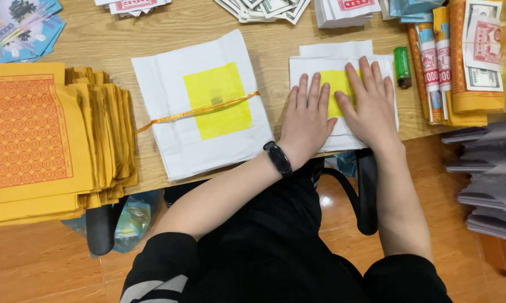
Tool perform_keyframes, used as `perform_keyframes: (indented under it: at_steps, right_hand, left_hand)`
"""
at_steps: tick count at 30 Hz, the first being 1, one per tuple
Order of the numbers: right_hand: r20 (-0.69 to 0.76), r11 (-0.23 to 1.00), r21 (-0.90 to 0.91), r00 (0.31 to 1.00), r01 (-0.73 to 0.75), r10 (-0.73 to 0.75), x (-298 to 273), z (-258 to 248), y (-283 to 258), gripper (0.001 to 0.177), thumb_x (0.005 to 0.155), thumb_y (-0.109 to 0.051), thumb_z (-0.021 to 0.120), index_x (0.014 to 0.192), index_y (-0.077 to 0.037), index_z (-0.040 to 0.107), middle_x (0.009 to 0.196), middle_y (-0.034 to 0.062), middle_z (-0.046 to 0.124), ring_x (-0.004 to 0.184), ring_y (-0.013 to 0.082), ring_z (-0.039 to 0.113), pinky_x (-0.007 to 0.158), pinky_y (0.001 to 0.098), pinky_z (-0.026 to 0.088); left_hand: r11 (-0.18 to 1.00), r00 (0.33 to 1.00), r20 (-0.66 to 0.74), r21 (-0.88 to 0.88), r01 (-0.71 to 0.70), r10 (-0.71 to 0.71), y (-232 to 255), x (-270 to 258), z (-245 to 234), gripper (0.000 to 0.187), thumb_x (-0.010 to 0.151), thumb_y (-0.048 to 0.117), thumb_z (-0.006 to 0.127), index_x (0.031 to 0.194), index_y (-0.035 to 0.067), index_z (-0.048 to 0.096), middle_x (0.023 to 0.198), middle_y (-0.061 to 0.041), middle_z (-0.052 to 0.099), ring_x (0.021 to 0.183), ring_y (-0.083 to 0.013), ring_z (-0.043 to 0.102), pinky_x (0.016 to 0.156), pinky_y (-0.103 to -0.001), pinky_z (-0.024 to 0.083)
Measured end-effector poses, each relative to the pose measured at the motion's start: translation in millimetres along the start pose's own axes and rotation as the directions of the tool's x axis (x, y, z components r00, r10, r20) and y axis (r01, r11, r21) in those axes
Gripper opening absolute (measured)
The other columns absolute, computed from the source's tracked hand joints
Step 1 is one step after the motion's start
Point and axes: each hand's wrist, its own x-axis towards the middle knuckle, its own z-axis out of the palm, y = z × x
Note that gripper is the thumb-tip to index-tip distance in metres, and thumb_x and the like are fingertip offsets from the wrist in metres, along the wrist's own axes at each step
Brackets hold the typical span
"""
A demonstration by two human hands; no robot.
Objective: The person repeatedly picks up white paper packets with yellow labels from a desk, fans them open to inspect the contents, and places them back into a stack. The person handles multiple packets one at a time, maintaining a consistent workflow throughout the clip.
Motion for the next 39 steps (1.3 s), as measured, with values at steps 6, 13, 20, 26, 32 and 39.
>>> perform_keyframes:
  at_steps: [6, 13, 20, 26, 32, 39]
  right_hand:
    - [-0.161, 0.996, -0.007, 0.983, 0.089, -0.089, -3.0, 11.0, 11.4, 0.060, 0.105, -0.043, 0.044, 0.150, -0.003, 0.042, 0.156, 0.0273, 0.029, 0.143, 0.0492, 0.018, 0.111, 0.0649, 0.009]
    - [-0.498, 0.882, 0.075, 0.784, 0.465, -0.371, -25.1, 13.2, -67.5, 0.024, 0.097, 0.003, 0.063, 0.121, 0.002, 0.066, 0.131, 0.0160, 0.054, 0.129, 0.0396, 0.047, 0.111, 0.0509, 0.035]
    - [-0.225, 0.656, -0.008, 0.638, 0.755, -0.737, -41.0, 47.5, -132.2, 0.051, 0.079, -0.036, 0.076, 0.124, -0.016, 0.063, 0.133, 0.0115, 0.054, 0.119, 0.0328, 0.056, 0.098, 0.0456, 0.044]
    - [-0.132, 0.696, 0.193, 0.722, 0.691, -0.679, -39.6, 32.3, -133.2, 0.057, 0.074, -0.027, 0.081, 0.126, -0.013, 0.061, 0.129, 0.0136, 0.055, 0.112, 0.0358, 0.059, 0.096, 0.0467, 0.048]
    - [-0.215, 0.673, 0.291, 0.732, 0.680, -0.646, -38.6, 31.4, -137.6, 0.062, 0.069, -0.029, 0.085, 0.124, -0.010, 0.064, 0.123, 0.0139, 0.058, 0.105, 0.0339, 0.059, 0.094, 0.0471, 0.049]
    - [-0.478, 0.681, 0.090, 0.631, 0.727, -0.611, -34.8, 45.5, -141.8, 0.053, 0.074, -0.010, 0.080, 0.124, -0.005, 0.064, 0.112, 0.0116, 0.059, 0.097, 0.0304, 0.060, 0.091, 0.0454, 0.047]
  left_hand:
    - [0.897, 0.954, -0.207, -0.343, -0.278, 0.217, -35.8, -59.6, -110.0, 0.056, 0.087, 0.027, 0.069, 0.128, -0.008, 0.056, 0.136, -0.032, 0.050, 0.136, -0.0502, 0.039, 0.112, -0.056, 0.030]
    - [0.886, 0.988, -0.142, -0.448, -0.121, 0.063, -144.0, -137.4, -165.7, 0.034, 0.093, 0.027, 0.059, 0.122, 0.009, 0.062, 0.120, -0.012, 0.060, 0.112, -0.0352, 0.058, 0.092, -0.045, 0.046]
    - [0.442, 0.960, 0.065, -0.878, 0.184, -0.272, -173.8, -173.6, -186.2, 0.040, 0.092, 0.007, 0.055, 0.132, 0.007, 0.053, 0.139, -0.024, 0.042, 0.132, -0.0472, 0.037, 0.106, -0.056, 0.035]
    - [-0.287, 0.824, 0.406, -0.907, 0.309, -0.395, -181.7, -170.8, -184.7, 0.062, 0.093, 0.012, 0.048, 0.149, -0.004, 0.026, 0.148, -0.032, 0.026, 0.137, -0.0438, 0.028, 0.105, -0.057, 0.034]
    - [-0.688, 0.794, 0.562, -0.672, 0.275, -0.231, -188.5, -163.4, -191.0, 0.070, 0.094, 0.027, 0.048, 0.150, -0.003, 0.018, 0.138, -0.029, 0.030, 0.121, -0.0369, 0.045, 0.094, -0.060, 0.048]
    - [-0.835, 0.869, 0.477, -0.526, 0.160, -0.133, -185.1, -154.3, -198.8, 0.055, 0.098, 0.037, 0.043, 0.139, 0.003, 0.029, 0.113, -0.021, 0.053, 0.103, -0.0322, 0.064, 0.093, -0.051, 0.053]
